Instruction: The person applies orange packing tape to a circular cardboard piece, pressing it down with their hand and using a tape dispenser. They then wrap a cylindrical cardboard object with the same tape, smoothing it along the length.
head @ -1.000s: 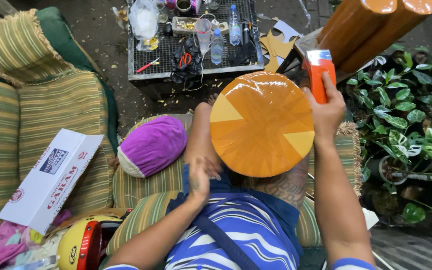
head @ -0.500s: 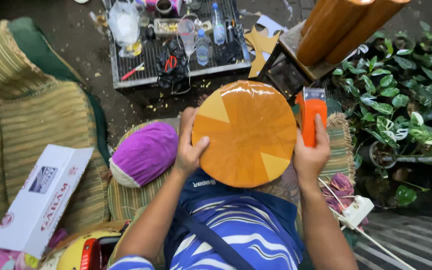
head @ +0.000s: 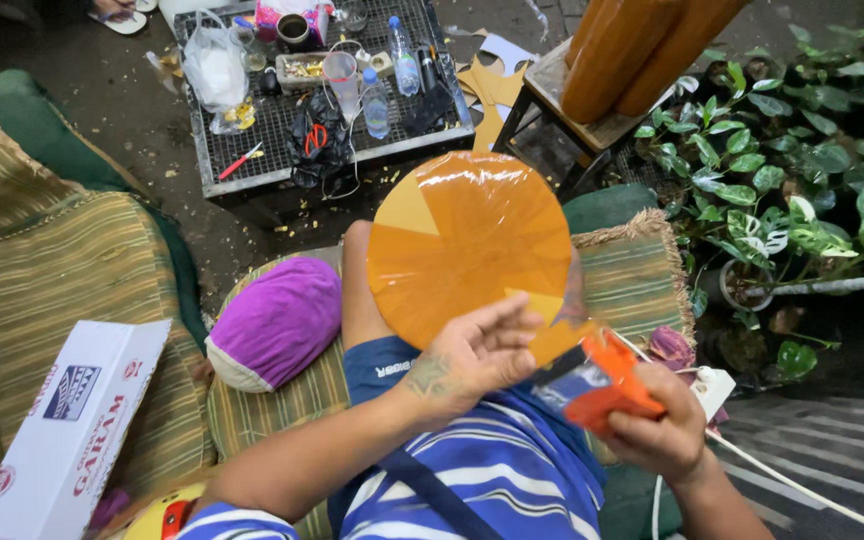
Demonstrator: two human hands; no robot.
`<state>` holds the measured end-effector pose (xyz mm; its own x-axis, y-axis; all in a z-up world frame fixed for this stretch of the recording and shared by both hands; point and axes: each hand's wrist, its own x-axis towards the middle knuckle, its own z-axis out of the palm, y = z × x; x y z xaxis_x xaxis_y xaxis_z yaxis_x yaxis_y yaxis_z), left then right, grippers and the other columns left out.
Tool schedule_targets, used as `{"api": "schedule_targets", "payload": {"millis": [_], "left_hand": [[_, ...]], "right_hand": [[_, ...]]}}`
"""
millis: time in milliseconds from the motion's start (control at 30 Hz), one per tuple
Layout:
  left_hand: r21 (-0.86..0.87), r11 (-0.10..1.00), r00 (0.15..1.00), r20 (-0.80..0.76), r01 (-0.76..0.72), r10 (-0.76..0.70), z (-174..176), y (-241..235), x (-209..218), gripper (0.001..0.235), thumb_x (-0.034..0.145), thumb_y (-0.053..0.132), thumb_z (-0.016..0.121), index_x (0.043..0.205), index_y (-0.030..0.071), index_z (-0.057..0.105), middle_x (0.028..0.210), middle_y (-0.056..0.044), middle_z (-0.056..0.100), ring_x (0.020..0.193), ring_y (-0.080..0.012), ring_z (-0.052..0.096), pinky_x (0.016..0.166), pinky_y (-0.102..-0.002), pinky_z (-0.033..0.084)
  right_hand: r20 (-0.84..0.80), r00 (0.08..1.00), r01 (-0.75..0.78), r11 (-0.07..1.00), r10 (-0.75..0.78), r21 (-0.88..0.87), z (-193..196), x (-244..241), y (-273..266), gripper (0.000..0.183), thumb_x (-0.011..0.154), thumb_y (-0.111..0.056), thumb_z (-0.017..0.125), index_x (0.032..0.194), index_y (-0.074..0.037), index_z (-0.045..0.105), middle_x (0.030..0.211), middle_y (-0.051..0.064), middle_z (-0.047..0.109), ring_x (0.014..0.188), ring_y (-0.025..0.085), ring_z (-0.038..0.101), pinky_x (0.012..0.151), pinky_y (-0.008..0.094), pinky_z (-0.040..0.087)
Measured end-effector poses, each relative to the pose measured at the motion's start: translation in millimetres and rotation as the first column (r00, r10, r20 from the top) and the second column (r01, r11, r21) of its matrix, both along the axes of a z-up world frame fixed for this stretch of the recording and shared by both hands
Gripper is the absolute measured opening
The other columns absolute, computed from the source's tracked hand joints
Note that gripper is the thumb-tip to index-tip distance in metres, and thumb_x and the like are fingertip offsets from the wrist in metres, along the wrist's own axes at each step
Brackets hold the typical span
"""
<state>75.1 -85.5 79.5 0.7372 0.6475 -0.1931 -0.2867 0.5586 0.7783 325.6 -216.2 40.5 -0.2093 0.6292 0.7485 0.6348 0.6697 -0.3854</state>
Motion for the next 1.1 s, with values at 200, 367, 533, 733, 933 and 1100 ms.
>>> {"api": "schedule_targets", "payload": {"millis": [200, 367, 533, 733, 933, 1100], "left_hand": [[-0.009, 0.983, 0.977, -0.111, 0.183, -0.183, 1, -24, -35, 0.027, 0.094, 0.009, 0.077, 0.116, -0.008, 0.073, 0.101, -0.004, 0.071, 0.091, -0.0103, 0.069, 0.081, -0.024, 0.056], [0.094, 0.991, 0.949, -0.309, 0.094, -0.061, 7, -23, -44, 0.016, 0.093, 0.010, 0.076, 0.103, -0.002, 0.079, 0.092, -0.002, 0.071, 0.083, -0.0074, 0.067, 0.074, -0.022, 0.054], [0.232, 0.968, 0.907, -0.421, 0.101, 0.007, 11, -4, -48, 0.018, 0.094, 0.015, 0.072, 0.101, 0.000, 0.079, 0.092, -0.002, 0.077, 0.083, -0.0072, 0.069, 0.076, -0.023, 0.057], [0.413, 0.908, 0.823, -0.489, -0.072, 0.288, 6, 70, -57, 0.019, 0.093, 0.020, 0.073, 0.098, 0.002, 0.078, 0.088, 0.001, 0.075, 0.078, -0.0063, 0.067, 0.073, -0.024, 0.056], [0.433, 0.847, 0.811, -0.346, -0.308, 0.472, -1, 188, -58, 0.013, 0.093, 0.012, 0.074, 0.096, -0.001, 0.075, 0.080, -0.003, 0.071, 0.066, -0.0098, 0.063, 0.060, -0.025, 0.052], [0.341, 0.880, 0.850, -0.300, -0.329, 0.434, -11, 235, -59, 0.014, 0.096, 0.012, 0.072, 0.092, -0.001, 0.073, 0.076, -0.005, 0.069, 0.056, -0.0088, 0.055, 0.049, -0.022, 0.040]], "right_hand": [[0.045, 0.994, -0.101, 0.995, 0.100, 0.023, 15, -30, -16, 0.027, 0.073, -0.019, 0.088, 0.094, -0.020, 0.072, 0.093, 0.006, 0.057, 0.075, 0.024, 0.064, 0.064, 0.038, 0.053], [0.159, 0.987, 0.014, 1.000, -0.012, -0.011, 13, -48, -25, 0.036, 0.069, -0.022, 0.086, 0.104, -0.023, 0.077, 0.089, 0.007, 0.057, 0.073, 0.026, 0.062, 0.064, 0.042, 0.053], [0.074, 0.995, 0.069, 0.992, -0.062, -0.103, 7, -62, -30, 0.045, 0.066, -0.015, 0.087, 0.109, -0.020, 0.074, 0.091, 0.010, 0.059, 0.075, 0.029, 0.064, 0.065, 0.041, 0.055], [0.084, 0.964, 0.264, 0.944, -0.252, -0.200, -3, -56, -43, 0.059, 0.059, -0.015, 0.088, 0.115, -0.019, 0.071, 0.091, 0.014, 0.061, 0.075, 0.033, 0.066, 0.064, 0.041, 0.055], [0.109, 0.929, 0.371, 0.886, -0.354, -0.277, -12, -43, -42, 0.063, 0.059, -0.012, 0.086, 0.120, -0.018, 0.070, 0.085, 0.010, 0.061, 0.068, 0.029, 0.063, 0.060, 0.040, 0.052], [0.108, 0.919, 0.395, 0.873, -0.380, -0.286, -7, -42, -37, 0.068, 0.058, -0.012, 0.082, 0.124, -0.021, 0.068, 0.084, 0.010, 0.060, 0.067, 0.029, 0.062, 0.059, 0.040, 0.051]]}}
